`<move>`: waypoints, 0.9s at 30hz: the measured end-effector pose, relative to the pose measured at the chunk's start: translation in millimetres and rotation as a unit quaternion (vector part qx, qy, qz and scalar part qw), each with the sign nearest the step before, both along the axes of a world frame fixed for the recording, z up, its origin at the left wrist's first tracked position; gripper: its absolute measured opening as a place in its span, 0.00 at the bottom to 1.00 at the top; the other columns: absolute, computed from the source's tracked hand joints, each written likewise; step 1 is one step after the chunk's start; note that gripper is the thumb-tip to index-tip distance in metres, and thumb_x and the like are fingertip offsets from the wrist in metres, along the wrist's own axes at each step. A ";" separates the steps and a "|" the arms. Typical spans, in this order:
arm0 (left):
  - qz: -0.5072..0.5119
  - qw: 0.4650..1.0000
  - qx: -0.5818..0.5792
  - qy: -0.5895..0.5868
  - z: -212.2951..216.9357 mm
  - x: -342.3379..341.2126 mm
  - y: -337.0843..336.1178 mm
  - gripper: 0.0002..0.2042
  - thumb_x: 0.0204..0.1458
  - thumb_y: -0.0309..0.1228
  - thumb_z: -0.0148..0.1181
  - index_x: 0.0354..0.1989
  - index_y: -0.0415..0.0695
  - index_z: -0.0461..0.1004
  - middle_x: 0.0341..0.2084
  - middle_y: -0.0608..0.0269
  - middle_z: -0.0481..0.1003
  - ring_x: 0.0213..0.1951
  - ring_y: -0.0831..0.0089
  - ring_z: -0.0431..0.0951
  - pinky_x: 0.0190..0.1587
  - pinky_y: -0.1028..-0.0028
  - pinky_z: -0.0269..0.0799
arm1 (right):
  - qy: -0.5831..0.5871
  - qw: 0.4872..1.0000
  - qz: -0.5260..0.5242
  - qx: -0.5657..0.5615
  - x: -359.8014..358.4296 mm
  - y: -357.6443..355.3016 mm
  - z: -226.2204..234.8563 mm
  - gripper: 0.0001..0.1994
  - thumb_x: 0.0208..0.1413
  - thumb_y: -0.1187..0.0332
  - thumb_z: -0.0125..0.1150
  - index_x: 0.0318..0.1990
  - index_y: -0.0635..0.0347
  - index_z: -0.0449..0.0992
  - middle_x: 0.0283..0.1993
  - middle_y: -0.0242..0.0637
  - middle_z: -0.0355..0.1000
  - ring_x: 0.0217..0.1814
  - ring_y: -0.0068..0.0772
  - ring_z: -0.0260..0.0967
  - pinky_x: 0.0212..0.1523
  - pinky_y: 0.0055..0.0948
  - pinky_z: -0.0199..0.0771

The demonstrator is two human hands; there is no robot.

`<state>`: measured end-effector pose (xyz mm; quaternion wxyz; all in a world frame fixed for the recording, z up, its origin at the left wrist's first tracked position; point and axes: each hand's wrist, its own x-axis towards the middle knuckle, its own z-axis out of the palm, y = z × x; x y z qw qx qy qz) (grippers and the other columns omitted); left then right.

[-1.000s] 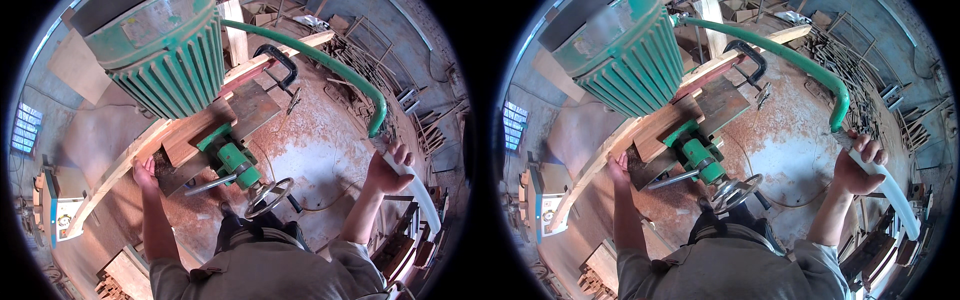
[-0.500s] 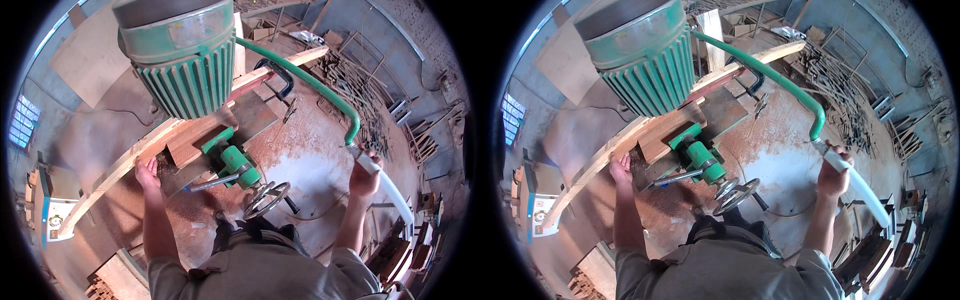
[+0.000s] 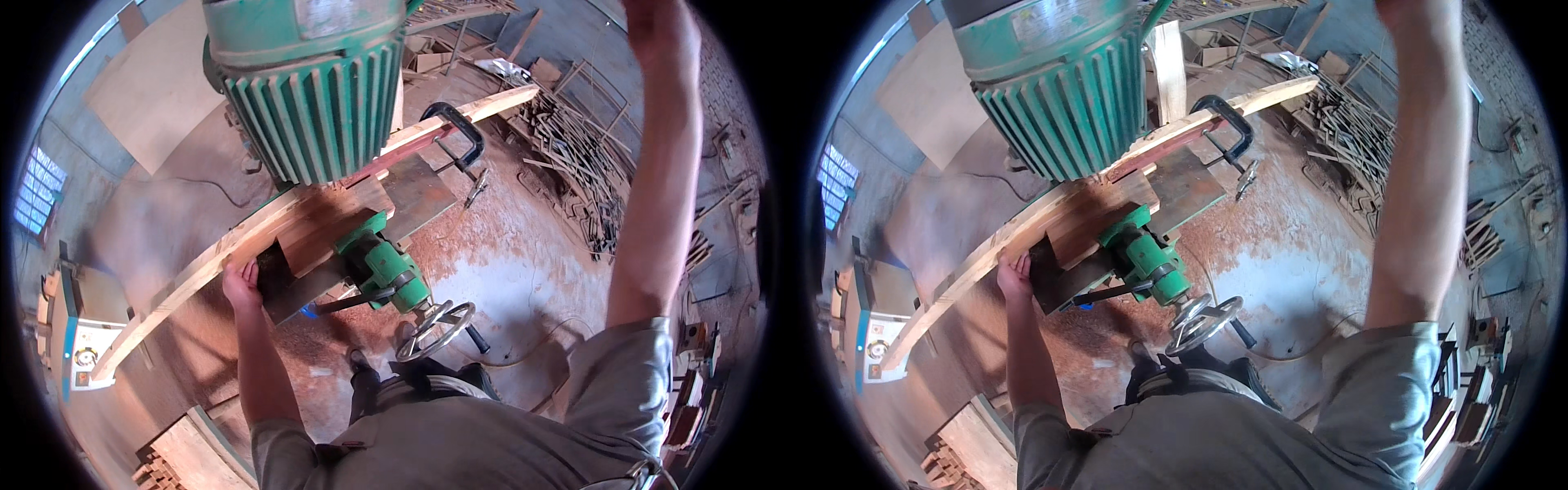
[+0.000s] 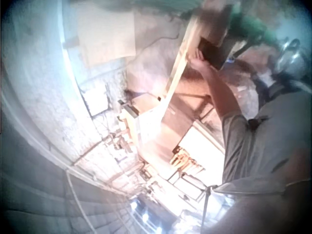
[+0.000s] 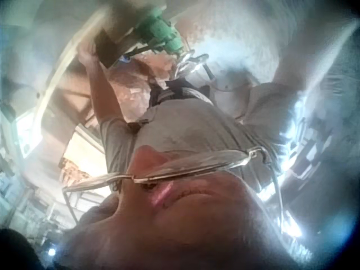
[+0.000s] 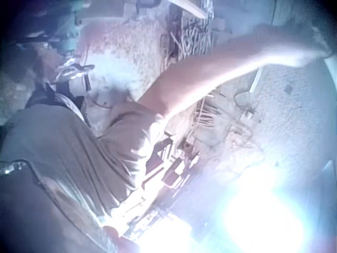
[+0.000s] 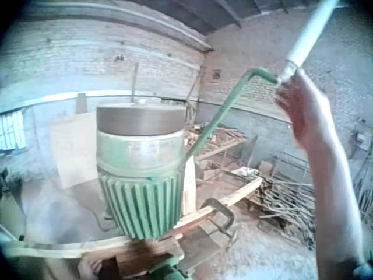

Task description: The person operates a green drill press to shape a wooden plank, repeatedly lowering the drill onto the wood and then removing the plank to place it on a nearby table. The person handles the wood and the machine controls throughout the process.

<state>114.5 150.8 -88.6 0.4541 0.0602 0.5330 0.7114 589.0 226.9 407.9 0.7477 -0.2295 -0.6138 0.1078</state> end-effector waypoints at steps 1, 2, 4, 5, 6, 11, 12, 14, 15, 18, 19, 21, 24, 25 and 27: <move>0.004 1.000 -0.002 -0.005 1.1 2.7 -0.2 0.19 0.54 0.40 0.52 0.51 0.43 0.66 0.39 0.57 0.75 0.39 0.66 0.77 0.43 0.70 0.74 | -0.023 0.997 0.015 -0.077 -7.7 -2.9 -24.4 0.21 0.57 0.51 0.52 0.46 0.61 0.69 0.36 0.38 0.71 0.40 0.32 0.67 0.46 0.33 0.66; 0.053 0.998 -0.018 0.005 0.4 -13.1 -23.1 0.19 0.54 0.40 0.51 0.51 0.43 0.66 0.39 0.57 0.75 0.39 0.66 0.77 0.42 0.71 0.74 | -0.119 0.975 0.034 -0.184 -46.3 -0.3 -81.9 0.18 0.58 0.57 0.48 0.48 0.61 0.69 0.43 0.40 0.70 0.46 0.33 0.67 0.52 0.33 0.64; 0.074 0.997 -0.024 -0.003 -1.2 -9.3 -22.3 0.18 0.55 0.39 0.50 0.51 0.43 0.67 0.39 0.56 0.75 0.37 0.66 0.78 0.40 0.72 0.75 | -0.369 0.877 0.067 -0.299 -103.0 -40.0 -169.7 0.19 0.58 0.60 0.48 0.53 0.61 0.68 0.53 0.44 0.68 0.54 0.39 0.66 0.56 0.36 0.64; 0.073 0.997 -0.026 0.000 -3.7 -8.6 -20.5 0.18 0.55 0.39 0.50 0.51 0.43 0.67 0.39 0.56 0.75 0.37 0.66 0.78 0.39 0.73 0.75 | -0.484 0.805 0.125 -0.319 -128.9 -55.5 -216.2 0.22 0.56 0.57 0.52 0.55 0.61 0.67 0.56 0.46 0.66 0.55 0.42 0.67 0.54 0.40 0.66; 0.048 0.999 -0.021 -0.003 -3.3 -0.7 -6.5 0.18 0.55 0.39 0.50 0.51 0.42 0.67 0.38 0.56 0.75 0.36 0.67 0.78 0.38 0.73 0.75 | -0.505 0.781 0.173 -0.324 -148.9 -75.1 -253.3 0.26 0.54 0.52 0.54 0.56 0.61 0.66 0.56 0.49 0.66 0.56 0.46 0.65 0.55 0.40 0.65; 0.038 0.999 -0.029 0.016 -2.5 -4.2 -7.5 0.19 0.55 0.41 0.51 0.49 0.40 0.67 0.37 0.57 0.76 0.36 0.68 0.78 0.37 0.74 0.75 | -0.592 0.639 0.274 -0.407 -214.9 -115.3 -345.1 0.18 0.54 0.52 0.52 0.35 0.60 0.74 0.33 0.47 0.74 0.40 0.45 0.73 0.44 0.41 0.70; 0.024 0.999 -0.029 0.017 -13.5 -10.9 -13.4 0.19 0.55 0.41 0.51 0.48 0.40 0.68 0.37 0.57 0.76 0.37 0.68 0.78 0.38 0.74 0.75 | -0.586 0.658 0.268 -0.390 -210.6 -113.7 -347.9 0.17 0.55 0.53 0.51 0.34 0.59 0.75 0.30 0.46 0.74 0.37 0.43 0.74 0.42 0.40 0.71; 0.024 0.999 -0.018 0.012 -11.0 -17.8 -10.4 0.18 0.55 0.41 0.52 0.47 0.40 0.68 0.37 0.58 0.76 0.36 0.68 0.78 0.38 0.74 0.74 | -0.246 0.760 0.392 -0.456 -143.2 -77.0 -352.1 0.15 0.56 0.56 0.50 0.32 0.58 0.74 0.25 0.40 0.72 0.32 0.36 0.72 0.35 0.36 0.72; 0.033 0.999 -0.031 0.012 -0.8 -8.1 -14.8 0.18 0.55 0.41 0.52 0.47 0.40 0.68 0.37 0.58 0.76 0.36 0.68 0.78 0.39 0.73 0.74 | -0.036 0.806 0.472 -0.356 -91.7 -51.1 -404.9 0.14 0.58 0.58 0.49 0.30 0.57 0.73 0.23 0.38 0.71 0.28 0.33 0.70 0.31 0.34 0.72; 0.030 0.999 -0.021 -0.012 8.5 2.7 -5.5 0.18 0.55 0.41 0.52 0.48 0.41 0.68 0.37 0.58 0.76 0.37 0.68 0.77 0.41 0.71 0.73 | 0.024 0.757 0.217 -0.616 28.4 -30.7 -472.5 0.15 0.61 0.57 0.45 0.35 0.60 0.72 0.24 0.35 0.70 0.26 0.30 0.69 0.27 0.29 0.73; 0.023 0.999 -0.021 -0.016 11.1 2.0 -6.4 0.18 0.55 0.41 0.52 0.48 0.42 0.68 0.37 0.57 0.75 0.38 0.67 0.77 0.42 0.71 0.73 | -0.190 0.776 0.005 -0.602 44.2 -35.2 -487.4 0.17 0.62 0.55 0.45 0.39 0.61 0.71 0.25 0.37 0.71 0.27 0.30 0.70 0.28 0.30 0.73; 0.030 0.998 0.003 -0.049 8.2 -7.2 -13.1 0.18 0.55 0.41 0.52 0.48 0.42 0.67 0.38 0.57 0.75 0.39 0.66 0.76 0.43 0.69 0.72 | -0.002 0.745 0.045 -0.665 30.1 -57.8 -460.9 0.19 0.60 0.56 0.47 0.46 0.66 0.67 0.31 0.41 0.72 0.27 0.30 0.71 0.27 0.29 0.74; 0.025 0.997 0.028 -0.069 11.9 -15.4 -20.4 0.18 0.55 0.42 0.52 0.48 0.43 0.68 0.39 0.59 0.75 0.41 0.66 0.75 0.47 0.67 0.71 | 0.097 0.728 0.016 -0.679 38.1 -102.7 -448.0 0.21 0.60 0.57 0.47 0.49 0.68 0.65 0.33 0.43 0.72 0.26 0.31 0.72 0.26 0.29 0.75; 0.024 0.996 0.037 -0.071 16.6 -18.7 -21.0 0.18 0.55 0.42 0.53 0.48 0.44 0.68 0.40 0.59 0.74 0.42 0.67 0.75 0.48 0.67 0.70 | 0.096 0.735 -0.005 -0.671 46.7 -114.9 -447.1 0.20 0.60 0.57 0.47 0.49 0.68 0.66 0.33 0.44 0.72 0.27 0.32 0.72 0.26 0.29 0.75; 0.035 0.997 0.016 -0.068 22.3 -38.0 -29.5 0.17 0.57 0.42 0.51 0.48 0.43 0.68 0.41 0.59 0.74 0.43 0.65 0.74 0.49 0.66 0.70 | 0.150 0.715 -0.029 -0.682 64.2 -144.8 -455.4 0.20 0.60 0.55 0.47 0.47 0.65 0.65 0.31 0.43 0.71 0.26 0.33 0.71 0.24 0.29 0.75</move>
